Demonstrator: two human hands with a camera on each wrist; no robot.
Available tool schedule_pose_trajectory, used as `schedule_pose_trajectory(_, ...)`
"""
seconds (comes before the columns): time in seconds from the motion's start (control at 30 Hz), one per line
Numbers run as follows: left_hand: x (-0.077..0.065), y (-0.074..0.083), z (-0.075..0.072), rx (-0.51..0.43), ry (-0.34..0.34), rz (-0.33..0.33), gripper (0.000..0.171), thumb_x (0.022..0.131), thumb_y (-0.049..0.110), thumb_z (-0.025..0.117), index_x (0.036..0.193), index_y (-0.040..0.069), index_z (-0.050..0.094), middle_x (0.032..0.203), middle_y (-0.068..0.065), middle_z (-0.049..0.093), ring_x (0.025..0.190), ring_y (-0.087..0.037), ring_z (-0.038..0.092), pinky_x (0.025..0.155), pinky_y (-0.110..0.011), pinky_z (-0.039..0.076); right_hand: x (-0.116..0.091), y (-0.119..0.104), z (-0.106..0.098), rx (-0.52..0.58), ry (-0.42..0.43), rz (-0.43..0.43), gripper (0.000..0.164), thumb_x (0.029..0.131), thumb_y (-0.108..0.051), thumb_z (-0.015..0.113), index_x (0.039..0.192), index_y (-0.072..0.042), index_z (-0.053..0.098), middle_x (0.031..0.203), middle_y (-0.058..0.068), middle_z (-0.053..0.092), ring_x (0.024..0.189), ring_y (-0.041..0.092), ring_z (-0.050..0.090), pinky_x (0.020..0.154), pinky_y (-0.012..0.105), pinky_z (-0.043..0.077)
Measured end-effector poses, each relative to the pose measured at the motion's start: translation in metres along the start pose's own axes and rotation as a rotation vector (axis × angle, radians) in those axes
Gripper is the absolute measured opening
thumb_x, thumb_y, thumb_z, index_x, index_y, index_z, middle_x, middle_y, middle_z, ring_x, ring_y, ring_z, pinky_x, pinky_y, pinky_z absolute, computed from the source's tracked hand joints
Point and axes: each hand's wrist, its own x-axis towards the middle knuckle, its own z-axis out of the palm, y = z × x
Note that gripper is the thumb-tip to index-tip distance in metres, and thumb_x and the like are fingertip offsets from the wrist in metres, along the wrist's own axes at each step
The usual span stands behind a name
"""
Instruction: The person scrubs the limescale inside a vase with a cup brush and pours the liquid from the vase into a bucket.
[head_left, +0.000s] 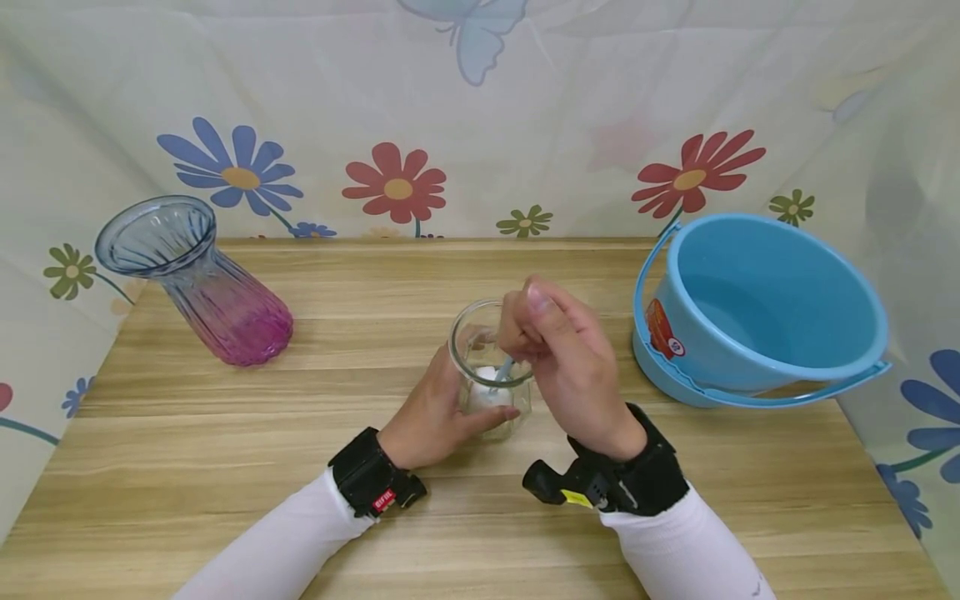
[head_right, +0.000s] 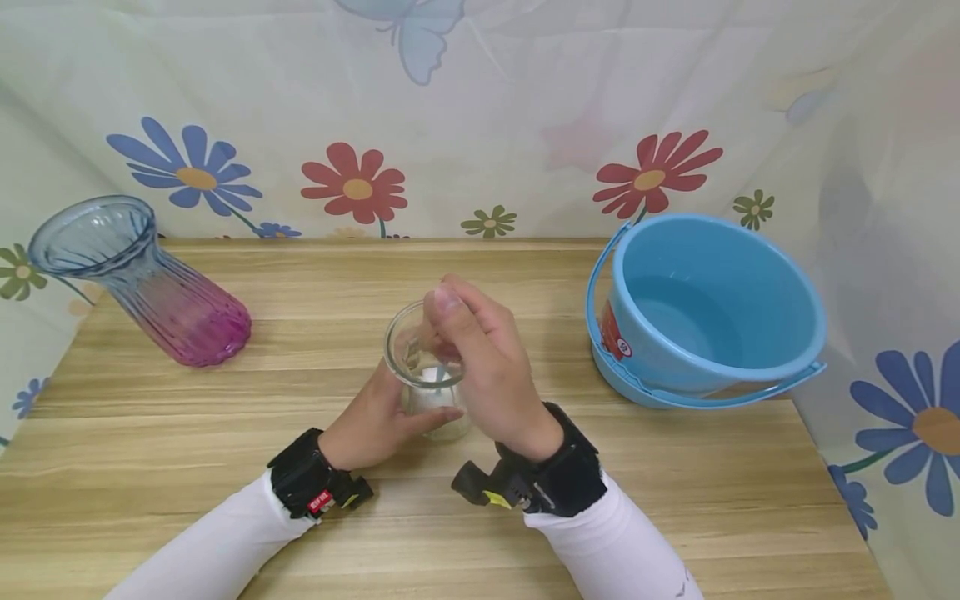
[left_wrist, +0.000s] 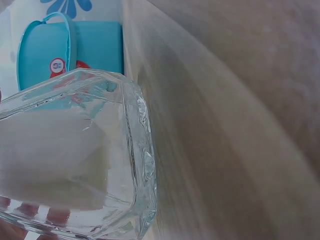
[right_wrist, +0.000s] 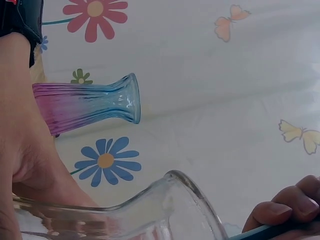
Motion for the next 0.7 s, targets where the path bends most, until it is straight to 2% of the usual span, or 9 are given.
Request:
schedule_pose_trajectory(0.17,0.0001,0.0003,-0.0001,-0.017,-0.006,-0.014,0.098,0.083,0.032,0.088,0.156,0.020,0.024,0.149,-0.007,0.045,0.135,-0.022,0.051,0.117,-0.039,0.044,0.0008,-0.0008,-0.0004,0.019,0.035,-0.051,0.041,0.114,-0.025,0.031,0.077,-0.007,0.029,0.071,0.003,0.025,0.064,0.019,0.027,0.063,0.032,0.022)
schedule_pose_trajectory(0.33,-0.0010,0.0009,-0.0002,-0.003,-0.007,-0.026,0.097,0.083,0.033,0.088,0.156,0.017,0.026,0.148,-0.001,0.043,0.133,-0.014,0.050,0.117,-0.037,0.044,0.0015,0.0011,0.0002,0.009,0.051,-0.094,0.043,0.114,-0.027,0.035,0.077,-0.006,0.030,0.070,0.003,0.026,0.064,0.019,0.029,0.063,0.031,0.023)
schedule_pose_trajectory(0.53,0.0007,-0.0010,0.0006,0.009,-0.009,0.023,0.092,0.084,0.032,0.088,0.154,0.019,0.029,0.148,0.000,0.045,0.134,-0.013,0.049,0.117,-0.037,0.044,0.0024,0.0071,0.0010,-0.047,0.074,-0.153,0.044,0.113,-0.026,0.038,0.076,-0.004,0.032,0.068,0.003,0.028,0.063,0.017,0.029,0.061,0.030,0.023)
schedule_pose_trajectory(0.7,0.0015,-0.0009,0.0006,0.029,-0.003,0.035,0.095,0.083,0.032,0.088,0.155,0.018,0.028,0.148,0.000,0.045,0.133,-0.013,0.049,0.116,-0.036,0.044,0.0025,0.0084,0.0023,-0.116,0.077,-0.153,0.040,0.112,-0.019,0.036,0.076,-0.002,0.034,0.068,0.004,0.029,0.062,0.017,0.030,0.060,0.029,0.025)
